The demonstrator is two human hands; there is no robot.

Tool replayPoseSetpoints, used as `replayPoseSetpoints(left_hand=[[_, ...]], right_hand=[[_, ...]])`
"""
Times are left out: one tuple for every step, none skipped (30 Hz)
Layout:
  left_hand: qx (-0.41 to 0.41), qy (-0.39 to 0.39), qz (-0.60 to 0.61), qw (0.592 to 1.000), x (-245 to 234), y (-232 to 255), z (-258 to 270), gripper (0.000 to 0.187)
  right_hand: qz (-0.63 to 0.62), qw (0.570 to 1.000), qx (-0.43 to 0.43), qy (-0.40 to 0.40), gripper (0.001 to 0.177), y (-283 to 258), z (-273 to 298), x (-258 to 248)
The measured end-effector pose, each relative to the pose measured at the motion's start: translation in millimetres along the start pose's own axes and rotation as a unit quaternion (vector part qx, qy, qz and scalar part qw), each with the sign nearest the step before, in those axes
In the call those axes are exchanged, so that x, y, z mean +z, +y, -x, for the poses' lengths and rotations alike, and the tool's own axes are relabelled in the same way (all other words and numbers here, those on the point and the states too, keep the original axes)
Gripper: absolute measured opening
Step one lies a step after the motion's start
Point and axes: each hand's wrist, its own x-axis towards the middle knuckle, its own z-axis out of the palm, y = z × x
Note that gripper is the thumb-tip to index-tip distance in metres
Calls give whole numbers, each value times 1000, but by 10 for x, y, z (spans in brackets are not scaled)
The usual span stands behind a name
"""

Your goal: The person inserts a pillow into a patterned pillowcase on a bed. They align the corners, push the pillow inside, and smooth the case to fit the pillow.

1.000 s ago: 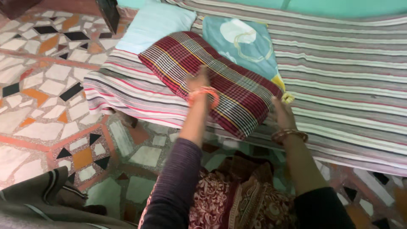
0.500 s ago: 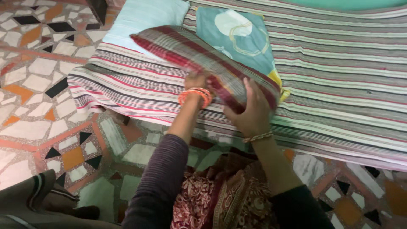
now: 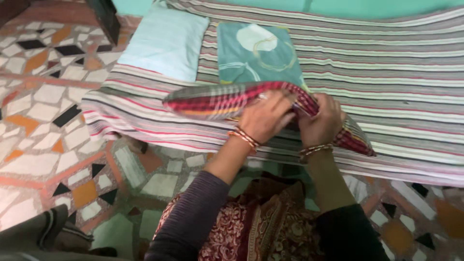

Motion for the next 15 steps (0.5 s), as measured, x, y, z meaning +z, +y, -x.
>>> replayPoseSetpoints(left_hand=[[23, 11, -28, 999, -55, -12, -32, 62], [38, 14, -69, 997, -92, -24, -78, 70], [53, 17, -109, 992, -130, -64, -129, 78], [23, 14, -114, 993, -169, -112, -153, 87], [-6, 10, -119, 993, -201, -160, -159, 96], [-34, 12, -144, 989, -233, -226, -156, 98], [-61, 13, -168, 984, -244, -290, -148, 101], [-102, -7, -194, 976, -257, -375, -127, 96], [-142, -28, -221, 964, -265, -478, -102, 90], [-164, -35, -204, 964, -260, -579, -64, 72], [-185, -42, -188, 964, -227, -665, -30, 54], [-168, -54, -172, 969, -146, -710, -6, 41], [-151, -65, -157, 974, -60, -748, 14, 28], [-136, -77, -140, 978, 41, -758, 44, 16], [-111, -92, -156, 977, 184, -707, 68, 12]], right_hand=[[9, 1000, -7, 24, 24, 50, -8, -41], [19, 999, -15, 47, 26, 134, -39, -108], [29, 997, -23, 69, 28, 225, -61, -171], [24, 996, -24, 78, 28, 329, -72, -238], [19, 996, -26, 87, 28, 449, -85, -314], [13, 995, -27, 97, 28, 562, -95, -373], [49, 992, -9, 119, 22, 671, -115, -416], [83, 986, 10, 142, 17, 763, -119, -442], [117, 979, 28, 165, 14, 852, -117, -483], [113, 978, 33, 171, 15, 937, -109, -548], [109, 977, 38, 178, 17, 1006, -86, -627], [107, 976, 41, 184, 18, 1067, -81, -714], [133, 975, 67, 162, 18, 1106, -96, -769], [160, 973, 90, 138, 18, 1122, -102, -814], [186, 969, 114, 114, 19, 1127, -121, -863]])
